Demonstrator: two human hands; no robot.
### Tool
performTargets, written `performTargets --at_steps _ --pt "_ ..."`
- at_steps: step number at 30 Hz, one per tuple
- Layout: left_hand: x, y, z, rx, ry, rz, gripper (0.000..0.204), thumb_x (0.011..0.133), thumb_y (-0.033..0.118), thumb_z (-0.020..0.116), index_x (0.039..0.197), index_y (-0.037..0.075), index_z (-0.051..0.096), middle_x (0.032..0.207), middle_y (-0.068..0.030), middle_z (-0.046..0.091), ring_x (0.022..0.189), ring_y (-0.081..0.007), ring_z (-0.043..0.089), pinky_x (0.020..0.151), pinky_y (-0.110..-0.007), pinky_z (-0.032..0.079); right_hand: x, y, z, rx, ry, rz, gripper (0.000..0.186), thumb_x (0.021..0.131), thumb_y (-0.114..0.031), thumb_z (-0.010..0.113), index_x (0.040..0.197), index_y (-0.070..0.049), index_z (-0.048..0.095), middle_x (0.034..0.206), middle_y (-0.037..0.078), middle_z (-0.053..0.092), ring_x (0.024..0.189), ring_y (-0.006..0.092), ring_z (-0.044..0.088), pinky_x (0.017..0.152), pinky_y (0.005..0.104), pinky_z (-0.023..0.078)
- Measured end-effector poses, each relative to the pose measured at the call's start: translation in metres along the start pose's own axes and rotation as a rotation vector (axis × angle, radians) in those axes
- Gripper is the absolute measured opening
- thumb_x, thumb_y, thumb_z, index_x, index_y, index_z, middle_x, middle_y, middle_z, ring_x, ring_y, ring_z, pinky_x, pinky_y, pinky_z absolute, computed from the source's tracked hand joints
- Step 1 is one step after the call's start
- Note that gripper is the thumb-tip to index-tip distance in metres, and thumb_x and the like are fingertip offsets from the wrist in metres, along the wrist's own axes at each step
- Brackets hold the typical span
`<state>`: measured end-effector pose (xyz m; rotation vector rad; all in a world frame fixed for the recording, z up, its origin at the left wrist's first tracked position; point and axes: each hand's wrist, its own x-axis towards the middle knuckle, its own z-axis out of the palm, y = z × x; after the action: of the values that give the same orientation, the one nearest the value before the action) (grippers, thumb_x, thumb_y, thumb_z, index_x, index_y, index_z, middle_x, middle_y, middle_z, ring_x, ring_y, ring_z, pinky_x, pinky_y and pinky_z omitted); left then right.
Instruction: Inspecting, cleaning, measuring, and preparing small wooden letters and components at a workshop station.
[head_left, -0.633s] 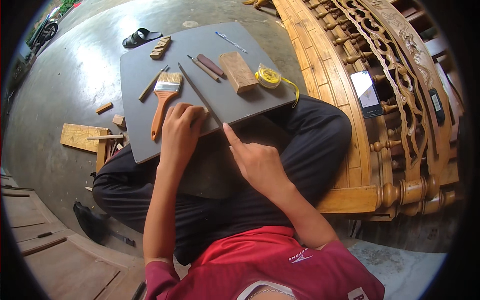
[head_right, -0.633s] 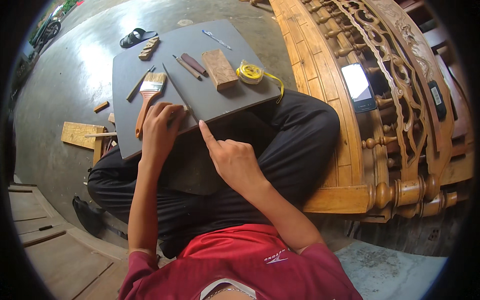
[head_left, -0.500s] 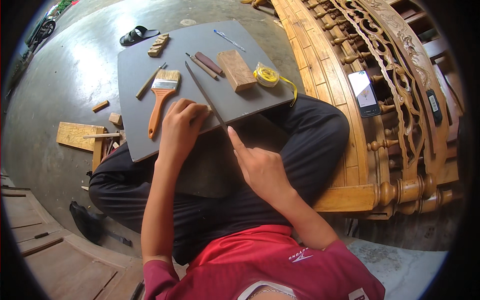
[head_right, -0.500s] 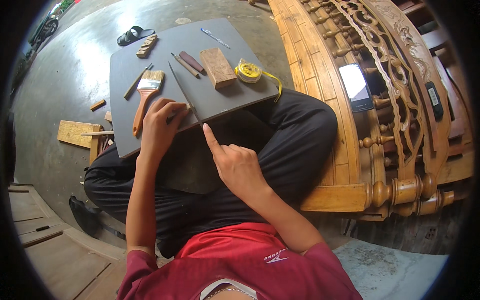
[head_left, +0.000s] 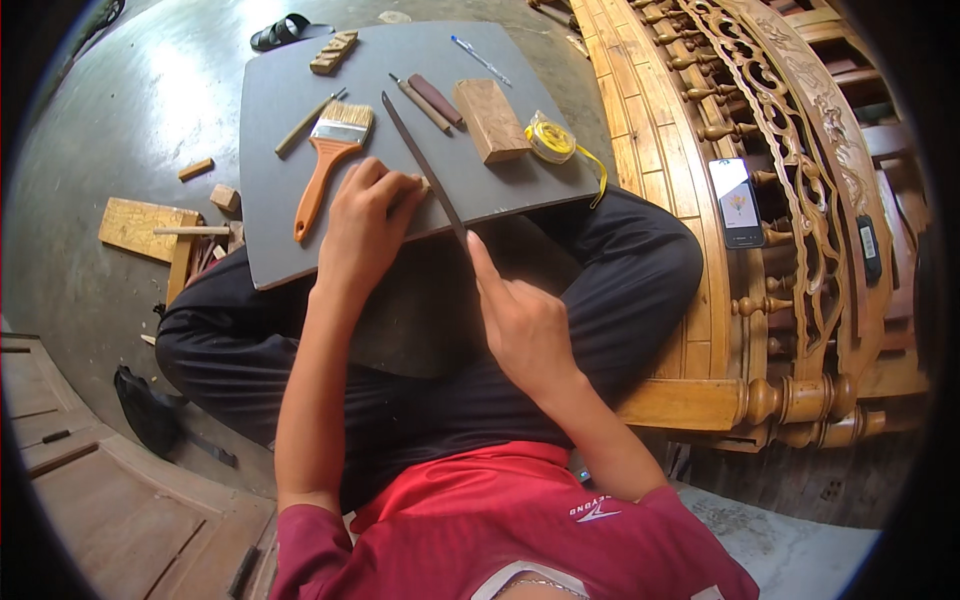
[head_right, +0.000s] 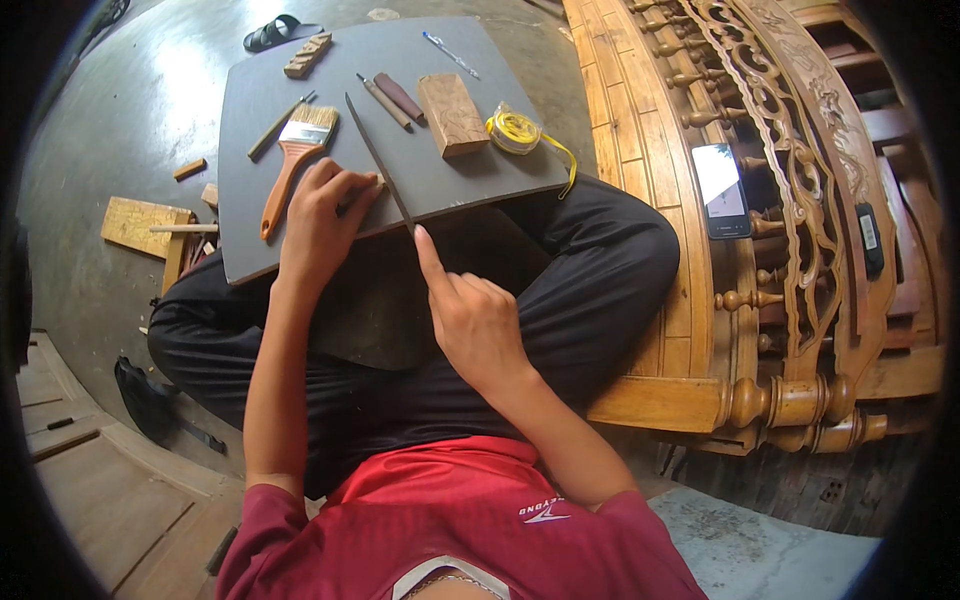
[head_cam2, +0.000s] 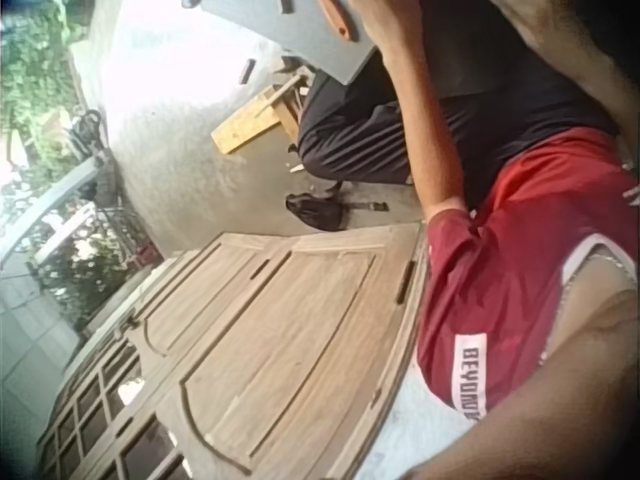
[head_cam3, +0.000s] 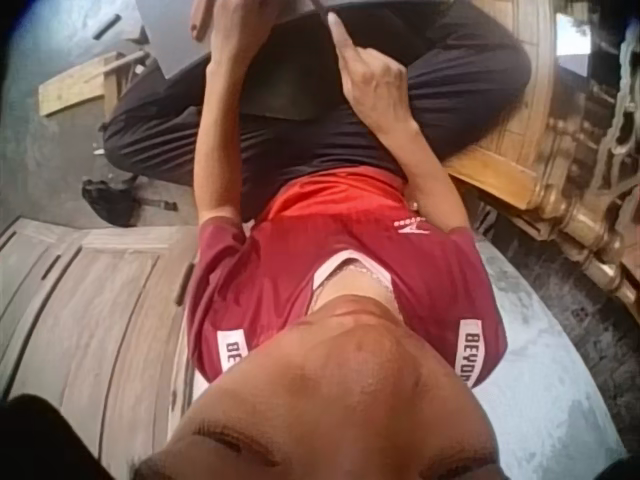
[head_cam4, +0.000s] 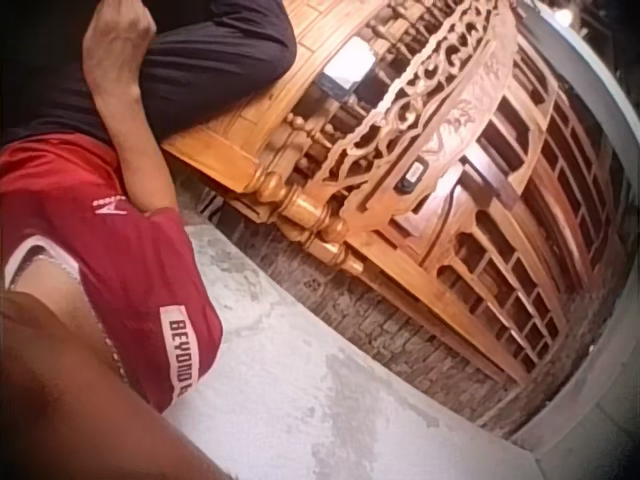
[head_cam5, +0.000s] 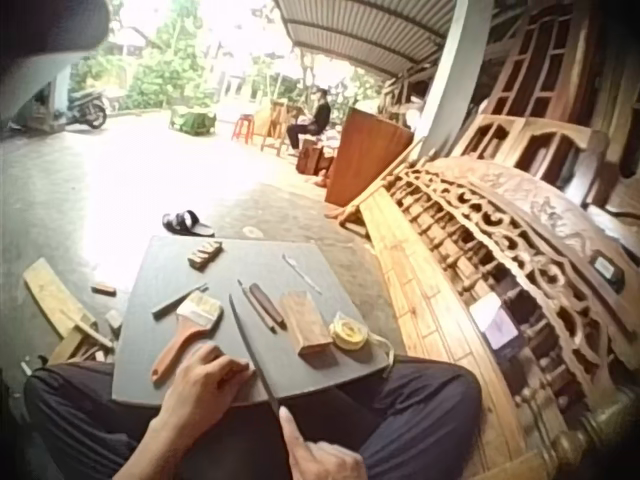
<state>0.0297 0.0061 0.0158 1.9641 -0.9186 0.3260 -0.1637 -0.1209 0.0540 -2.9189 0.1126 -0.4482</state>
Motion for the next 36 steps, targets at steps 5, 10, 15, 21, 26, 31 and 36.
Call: performTargets --at_steps 5,10,15,21,26,31,36 --pt "0.001 0.002 -0.001 -0.058 -0.049 0.028 0.014 0.091 0.007 0.079 0.105 0.002 0.079 0.094 -0.0117 0.064 0.086 -0.0274 0.065 0.075 -0.038 0.053 0.016 0.005 0.012 -0.033 0.017 0.024 0.071 0.092 -0.005 0.066 0.160 -0.006 0.047 0.070 0.007 0.059 0.064 0.0244 0.063 0.065 0.0403 0.055" --pt "0.003 0.003 0.004 -0.115 -0.062 -0.024 0.011 0.091 0.008 0.077 0.099 0.001 0.077 0.094 -0.0140 0.063 0.093 -0.0345 0.064 0.083 -0.045 0.052 0.057 0.009 0.037 -0.072 0.126 -0.013 0.065 0.094 -0.005 0.063 0.157 -0.004 0.049 0.070 0.007 0.060 0.065 0.0253 0.064 0.066 0.0398 0.056" --pt "-0.001 0.001 -0.001 -0.013 0.011 -0.025 0.009 0.091 0.007 0.076 0.098 0.001 0.076 0.094 -0.0142 0.063 0.094 -0.0346 0.063 0.083 -0.045 0.052 0.003 -0.002 0.006 -0.032 0.022 -0.002 0.070 0.093 -0.003 0.066 0.160 -0.006 0.048 0.069 0.005 0.058 0.064 0.0233 0.063 0.065 0.0389 0.055" --pt "0.000 0.001 0.006 -0.021 0.013 0.013 0.013 0.092 0.008 0.079 0.104 0.002 0.078 0.093 -0.0130 0.063 0.087 -0.0301 0.064 0.076 -0.041 0.051 0.013 0.003 0.013 -0.040 0.043 0.025 0.070 0.093 -0.003 0.067 0.160 -0.007 0.048 0.070 0.004 0.056 0.066 0.0212 0.061 0.066 0.0378 0.054" --pt "0.000 -0.006 0.002 -0.006 0.029 -0.011 0.013 0.093 0.007 0.078 0.104 0.002 0.078 0.093 -0.0128 0.064 0.086 -0.0292 0.064 0.077 -0.041 0.052 0.028 0.003 0.018 -0.067 0.045 -0.020 0.069 0.093 -0.003 0.068 0.159 -0.006 0.049 0.070 0.004 0.055 0.066 0.0209 0.061 0.066 0.0378 0.054" --pt "-0.003 -0.005 0.000 -0.006 0.030 -0.021 0.012 0.093 0.007 0.077 0.104 0.002 0.079 0.093 -0.0125 0.065 0.087 -0.0290 0.065 0.078 -0.040 0.053 -0.008 -0.005 -0.004 -0.022 -0.013 0.003 0.073 0.091 0.000 0.069 0.160 -0.008 0.048 0.070 0.004 0.054 0.064 0.0209 0.059 0.065 0.0379 0.053" --pt "-0.006 0.006 0.001 -0.063 -0.036 0.005 0.014 0.092 0.007 0.077 0.106 0.003 0.080 0.092 -0.0129 0.065 0.087 -0.0294 0.065 0.078 -0.040 0.052 0.024 0.002 0.013 -0.078 0.024 0.021 0.066 0.094 -0.003 0.065 0.159 -0.005 0.049 0.069 0.006 0.057 0.064 0.0225 0.062 0.065 0.0398 0.054"
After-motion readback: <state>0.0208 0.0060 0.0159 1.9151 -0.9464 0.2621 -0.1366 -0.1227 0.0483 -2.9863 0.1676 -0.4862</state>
